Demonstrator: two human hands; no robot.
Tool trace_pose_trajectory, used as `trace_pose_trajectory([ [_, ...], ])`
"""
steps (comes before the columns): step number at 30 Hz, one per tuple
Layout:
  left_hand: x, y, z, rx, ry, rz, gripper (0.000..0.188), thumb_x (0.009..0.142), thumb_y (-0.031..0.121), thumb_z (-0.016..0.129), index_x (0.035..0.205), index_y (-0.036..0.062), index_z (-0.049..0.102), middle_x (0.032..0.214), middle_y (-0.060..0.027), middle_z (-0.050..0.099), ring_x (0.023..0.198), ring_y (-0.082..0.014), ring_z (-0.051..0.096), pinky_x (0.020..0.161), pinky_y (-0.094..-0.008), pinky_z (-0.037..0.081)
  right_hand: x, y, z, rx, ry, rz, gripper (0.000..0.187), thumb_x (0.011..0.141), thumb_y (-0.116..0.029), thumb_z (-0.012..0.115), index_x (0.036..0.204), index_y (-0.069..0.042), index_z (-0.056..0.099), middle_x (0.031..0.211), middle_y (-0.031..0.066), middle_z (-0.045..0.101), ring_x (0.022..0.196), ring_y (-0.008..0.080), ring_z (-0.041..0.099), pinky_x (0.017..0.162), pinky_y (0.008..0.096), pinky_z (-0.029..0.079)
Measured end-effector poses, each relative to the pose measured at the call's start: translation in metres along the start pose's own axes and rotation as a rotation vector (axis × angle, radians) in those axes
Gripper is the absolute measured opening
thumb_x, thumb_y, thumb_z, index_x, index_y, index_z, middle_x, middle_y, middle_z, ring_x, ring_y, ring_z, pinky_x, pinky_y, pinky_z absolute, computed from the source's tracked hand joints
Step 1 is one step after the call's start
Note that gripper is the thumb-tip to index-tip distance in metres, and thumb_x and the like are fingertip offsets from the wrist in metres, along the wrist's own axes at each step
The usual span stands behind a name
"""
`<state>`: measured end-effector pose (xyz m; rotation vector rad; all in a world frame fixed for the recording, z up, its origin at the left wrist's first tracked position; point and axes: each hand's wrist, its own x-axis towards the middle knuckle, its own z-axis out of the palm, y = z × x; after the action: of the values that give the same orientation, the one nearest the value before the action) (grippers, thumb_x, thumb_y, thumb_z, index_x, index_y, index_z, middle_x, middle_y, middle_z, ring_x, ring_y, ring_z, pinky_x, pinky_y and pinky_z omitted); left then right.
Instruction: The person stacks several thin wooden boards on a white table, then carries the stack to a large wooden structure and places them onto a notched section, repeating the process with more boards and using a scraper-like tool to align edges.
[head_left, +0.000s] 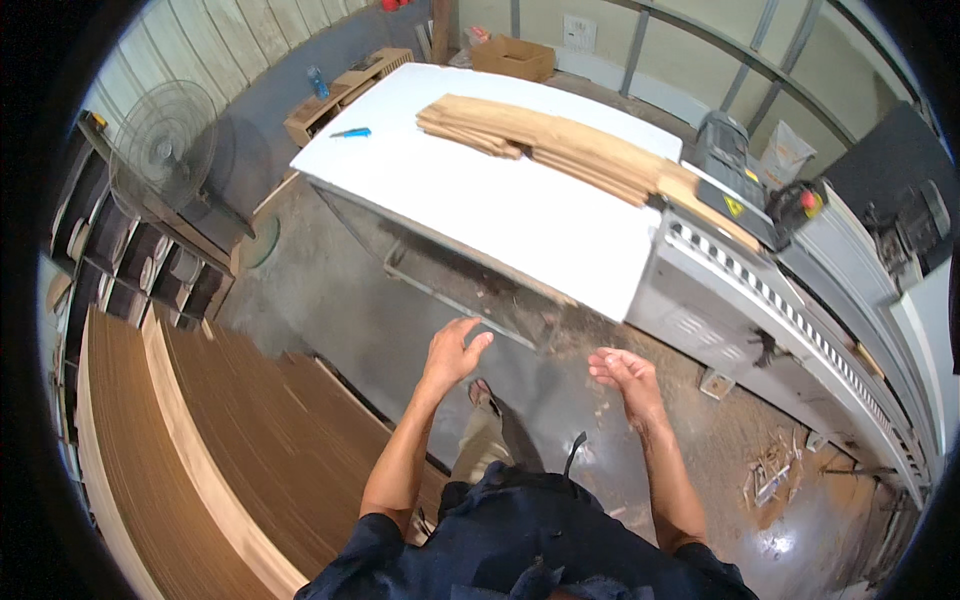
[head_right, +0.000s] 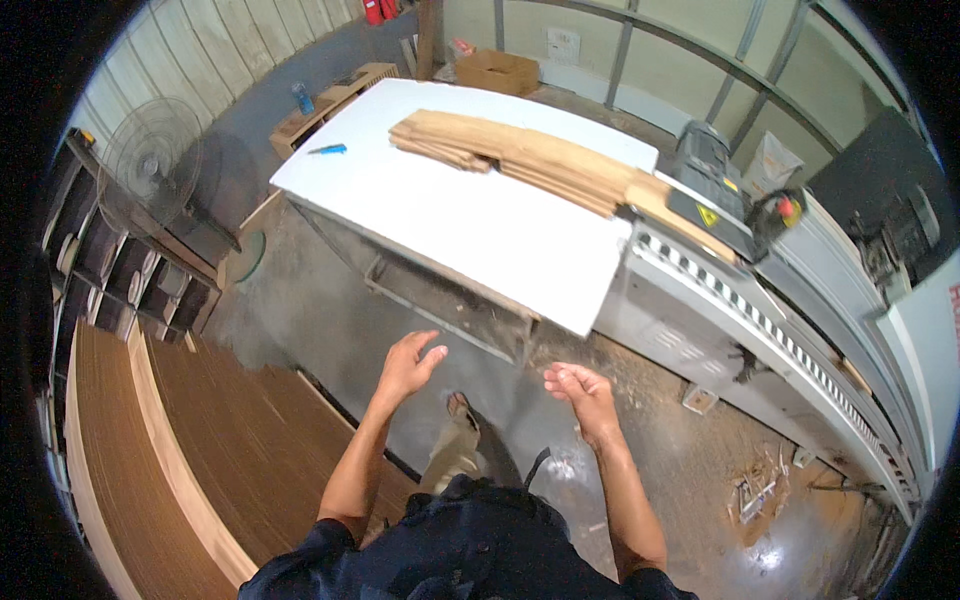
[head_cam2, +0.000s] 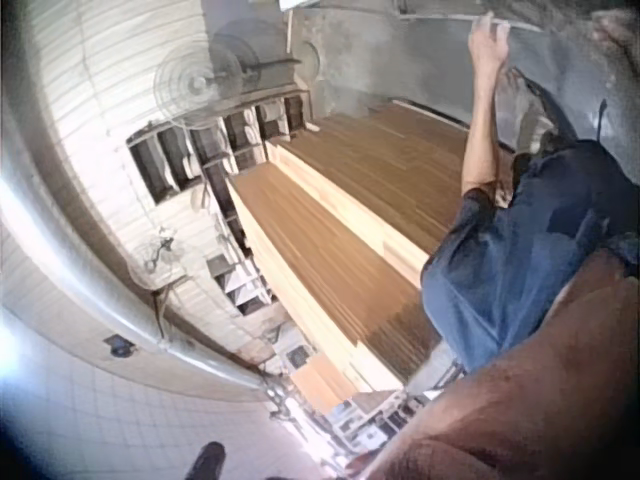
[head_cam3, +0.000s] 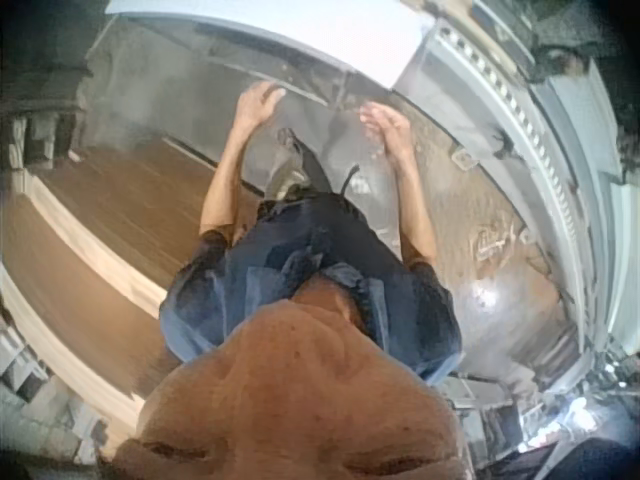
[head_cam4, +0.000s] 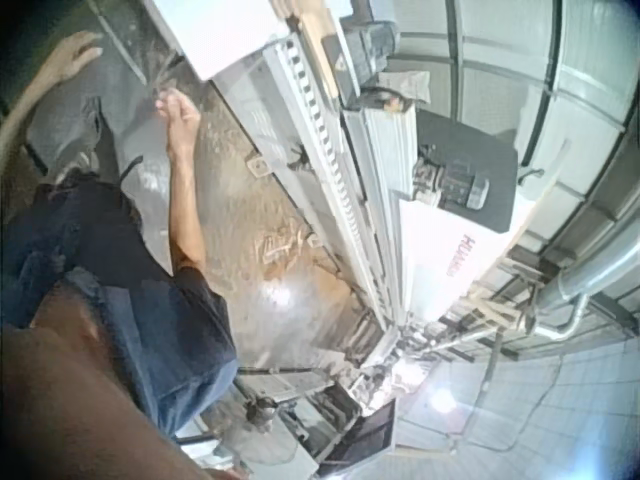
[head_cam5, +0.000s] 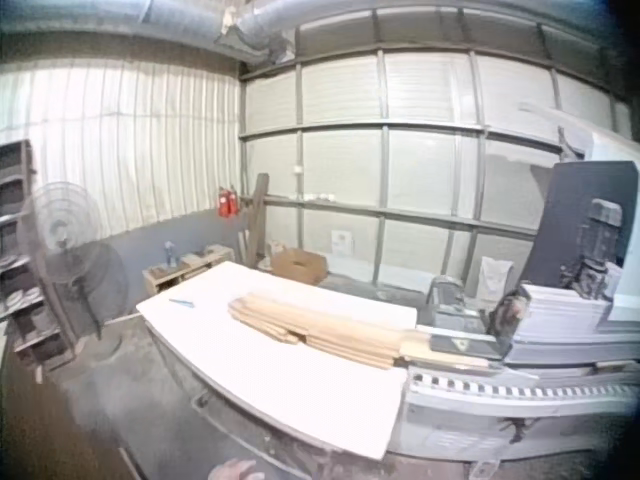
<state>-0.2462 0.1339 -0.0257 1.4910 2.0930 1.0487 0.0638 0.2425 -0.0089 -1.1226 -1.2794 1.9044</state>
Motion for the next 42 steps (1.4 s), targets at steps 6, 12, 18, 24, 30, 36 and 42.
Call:
trace_pose_trajectory([
  [6, 0.206, -0.088, -0.059, 0.04, 0.031, 0.061, 0.058, 0.088, 0.043, 0.069, 0.12, -0.0049, 0.063, 0.127, -0.0268, 0.06, 0.118, -0.0402, 0.057, 0.096, -0.0438, 0.048, 0.19, -0.034, 0.083, 0.129, 0.101, -0.094, 0.047, 0.097, -0.03, 0.062, 0.127, 0.005, 0.058, 0.12, 0.0143, 0.066, 0.106, 0.0222, 0.064, 0.089, 0.0335, 0.051],
  [12, 0.408, -0.153, -0.092, 0.189, 0.147, 0.255, 0.061, 0.086, 0.046, 0.07, 0.112, -0.0089, 0.065, 0.113, -0.0334, 0.063, 0.11, -0.0479, 0.057, 0.097, -0.049, 0.045, 0.379, -0.055, 0.162, 0.257, 0.208, -0.093, 0.074, 0.093, -0.042, 0.067, 0.143, 0.006, 0.041, 0.132, 0.0151, 0.054, 0.122, 0.0247, 0.052, 0.096, 0.0399, 0.048],
  [18, 0.564, -0.159, -0.095, 0.275, 0.056, 0.095, 0.072, 0.082, 0.058, 0.068, 0.112, -0.0071, 0.061, 0.111, -0.0268, 0.061, 0.117, -0.0448, 0.047, 0.103, -0.0498, 0.036, 0.499, -0.065, 0.203, 0.388, 0.418, -0.155, 0.071, 0.095, -0.047, 0.062, 0.144, 0.0, 0.041, 0.141, 0.0154, 0.047, 0.132, 0.0267, 0.044, 0.104, 0.0427, 0.042],
  [24, 0.645, -0.199, -0.073, 0.593, 0.019, -0.147, 0.118, 0.063, 0.08, 0.068, 0.14, -0.0047, 0.038, 0.141, -0.0319, 0.038, 0.136, -0.0461, 0.031, 0.116, -0.0499, 0.021, 0.526, -0.056, 0.232, 0.621, 0.653, -0.127, 0.064, 0.095, -0.05, 0.062, 0.136, -0.002, 0.048, 0.132, 0.0059, 0.051, 0.123, 0.0204, 0.045, 0.106, 0.0411, 0.037],
  [30, 0.696, -0.245, -0.098, 0.254, -0.227, -0.23, 0.119, 0.062, 0.069, 0.08, 0.139, -0.012, 0.036, 0.132, -0.0285, 0.05, 0.121, -0.0362, 0.053, 0.103, -0.0427, 0.043, 0.545, -0.074, 0.253, 0.387, 0.724, -0.106, 0.072, 0.092, -0.039, 0.07, 0.139, 0.008, 0.044, 0.116, 0.0122, 0.062, 0.104, 0.0156, 0.055, 0.091, 0.0308, 0.045],
  [36, 0.726, -0.245, -0.15, -0.065, -0.559, -0.338, 0.091, 0.072, 0.043, 0.086, 0.132, -0.0125, 0.046, 0.109, -0.0174, 0.064, 0.096, -0.0258, 0.064, 0.08, -0.0375, 0.053, 0.543, -0.086, 0.283, 0.123, 0.772, -0.157, 0.068, 0.08, -0.026, 0.081, 0.129, 0.009, 0.049, 0.121, 0.0235, 0.062, 0.118, 0.0259, 0.056, 0.095, 0.0373, 0.049],
  [42, 0.752, -0.28, -0.17, -0.33, -0.79, -0.466, 0.082, 0.076, 0.036, 0.083, 0.131, -0.0126, 0.048, 0.119, -0.0193, 0.064, 0.109, -0.0287, 0.064, 0.09, -0.0377, 0.052, 0.567, -0.083, 0.284, 0.036, 0.846, -0.081, 0.049, 0.079, -0.03, 0.08, 0.103, 0.006, 0.057, 0.097, 0.0146, 0.067, 0.093, 0.0199, 0.061, 0.08, 0.0345, 0.052],
])
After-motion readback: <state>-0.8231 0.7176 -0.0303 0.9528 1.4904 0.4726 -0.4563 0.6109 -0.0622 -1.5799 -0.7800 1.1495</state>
